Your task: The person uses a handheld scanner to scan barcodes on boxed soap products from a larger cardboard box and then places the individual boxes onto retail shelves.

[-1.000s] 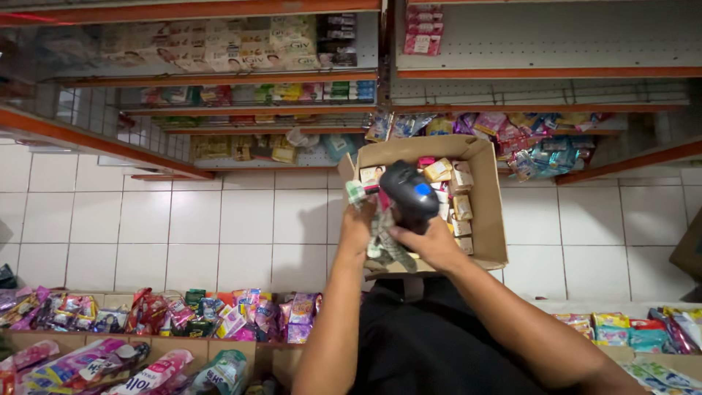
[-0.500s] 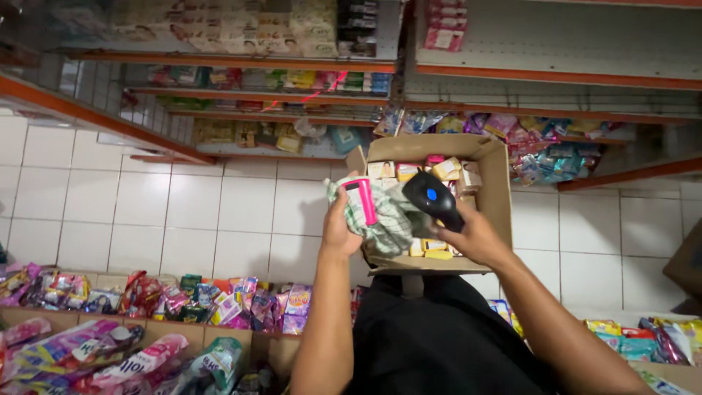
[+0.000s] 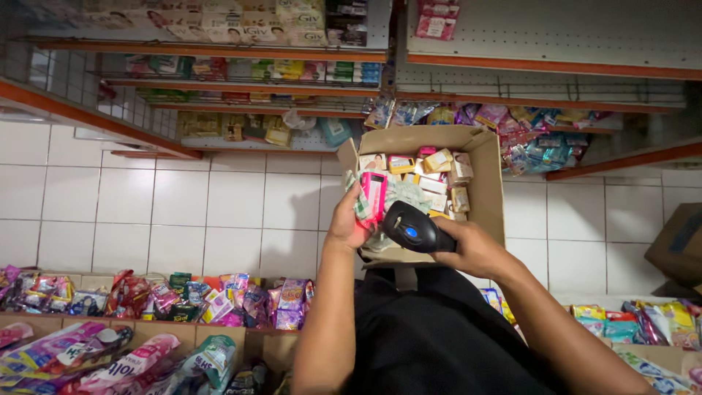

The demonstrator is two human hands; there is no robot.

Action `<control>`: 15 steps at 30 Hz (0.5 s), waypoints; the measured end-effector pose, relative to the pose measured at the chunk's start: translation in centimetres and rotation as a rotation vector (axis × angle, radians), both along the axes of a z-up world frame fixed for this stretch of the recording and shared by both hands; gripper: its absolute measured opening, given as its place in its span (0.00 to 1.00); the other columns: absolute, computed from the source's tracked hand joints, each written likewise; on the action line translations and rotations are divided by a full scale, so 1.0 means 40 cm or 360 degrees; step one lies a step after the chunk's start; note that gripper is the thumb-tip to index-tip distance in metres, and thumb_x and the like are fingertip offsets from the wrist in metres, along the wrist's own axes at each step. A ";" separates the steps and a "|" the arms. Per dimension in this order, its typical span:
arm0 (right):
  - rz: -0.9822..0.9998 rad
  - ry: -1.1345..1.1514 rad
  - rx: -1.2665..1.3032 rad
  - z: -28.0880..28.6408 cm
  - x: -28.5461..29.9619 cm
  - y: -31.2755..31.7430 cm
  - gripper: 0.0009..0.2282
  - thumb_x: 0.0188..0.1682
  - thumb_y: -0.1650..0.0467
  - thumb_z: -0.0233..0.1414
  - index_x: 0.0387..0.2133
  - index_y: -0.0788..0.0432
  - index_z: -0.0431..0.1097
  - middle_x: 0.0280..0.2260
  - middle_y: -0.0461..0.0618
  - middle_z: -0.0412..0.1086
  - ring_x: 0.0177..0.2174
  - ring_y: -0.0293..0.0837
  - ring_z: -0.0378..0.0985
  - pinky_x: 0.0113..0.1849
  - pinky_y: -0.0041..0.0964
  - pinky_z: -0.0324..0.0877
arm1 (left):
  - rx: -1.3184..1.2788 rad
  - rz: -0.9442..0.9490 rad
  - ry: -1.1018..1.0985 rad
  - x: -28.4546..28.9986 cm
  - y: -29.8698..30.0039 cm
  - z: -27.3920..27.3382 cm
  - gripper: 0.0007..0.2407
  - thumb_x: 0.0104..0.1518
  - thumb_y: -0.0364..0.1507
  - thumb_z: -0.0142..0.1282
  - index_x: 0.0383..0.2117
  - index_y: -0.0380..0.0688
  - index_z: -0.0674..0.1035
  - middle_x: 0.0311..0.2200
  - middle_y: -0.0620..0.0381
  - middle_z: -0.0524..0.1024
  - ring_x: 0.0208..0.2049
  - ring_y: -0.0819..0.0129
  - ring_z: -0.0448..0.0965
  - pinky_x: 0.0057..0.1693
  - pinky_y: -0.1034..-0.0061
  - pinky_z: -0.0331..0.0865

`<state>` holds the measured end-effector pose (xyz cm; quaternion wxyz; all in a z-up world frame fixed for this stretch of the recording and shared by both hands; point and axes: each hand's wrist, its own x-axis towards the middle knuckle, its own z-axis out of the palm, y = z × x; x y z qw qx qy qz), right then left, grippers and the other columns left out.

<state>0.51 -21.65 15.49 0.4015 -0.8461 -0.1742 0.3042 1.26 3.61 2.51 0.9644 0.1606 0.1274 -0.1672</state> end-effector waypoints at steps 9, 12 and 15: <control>-0.0213 0.0311 -0.0112 -0.321 0.008 -0.091 0.19 0.44 0.66 0.63 0.48 0.60 0.72 0.33 0.66 0.75 0.32 0.54 0.78 0.37 0.45 0.73 | 0.0329 0.0243 -0.0043 -0.013 -0.005 -0.042 0.23 0.64 0.33 0.53 0.66 0.43 0.65 0.55 0.52 0.74 0.55 0.60 0.76 0.60 0.61 0.73; -0.0269 0.0229 -0.0690 -0.599 0.022 -0.130 0.30 0.43 0.62 0.62 0.60 0.53 0.65 0.35 0.63 0.78 0.34 0.53 0.82 0.40 0.45 0.75 | 0.0497 0.0347 0.0092 -0.008 -0.026 -0.087 0.21 0.63 0.31 0.54 0.62 0.41 0.67 0.55 0.52 0.74 0.55 0.60 0.77 0.59 0.61 0.73; -0.0172 0.0056 -0.0895 -0.760 -0.015 -0.156 0.30 0.37 0.63 0.64 0.57 0.52 0.68 0.42 0.60 0.76 0.42 0.58 0.79 0.43 0.49 0.73 | 0.0467 0.0403 0.0214 -0.020 -0.055 -0.138 0.19 0.64 0.31 0.54 0.60 0.39 0.69 0.53 0.49 0.75 0.53 0.58 0.77 0.59 0.58 0.73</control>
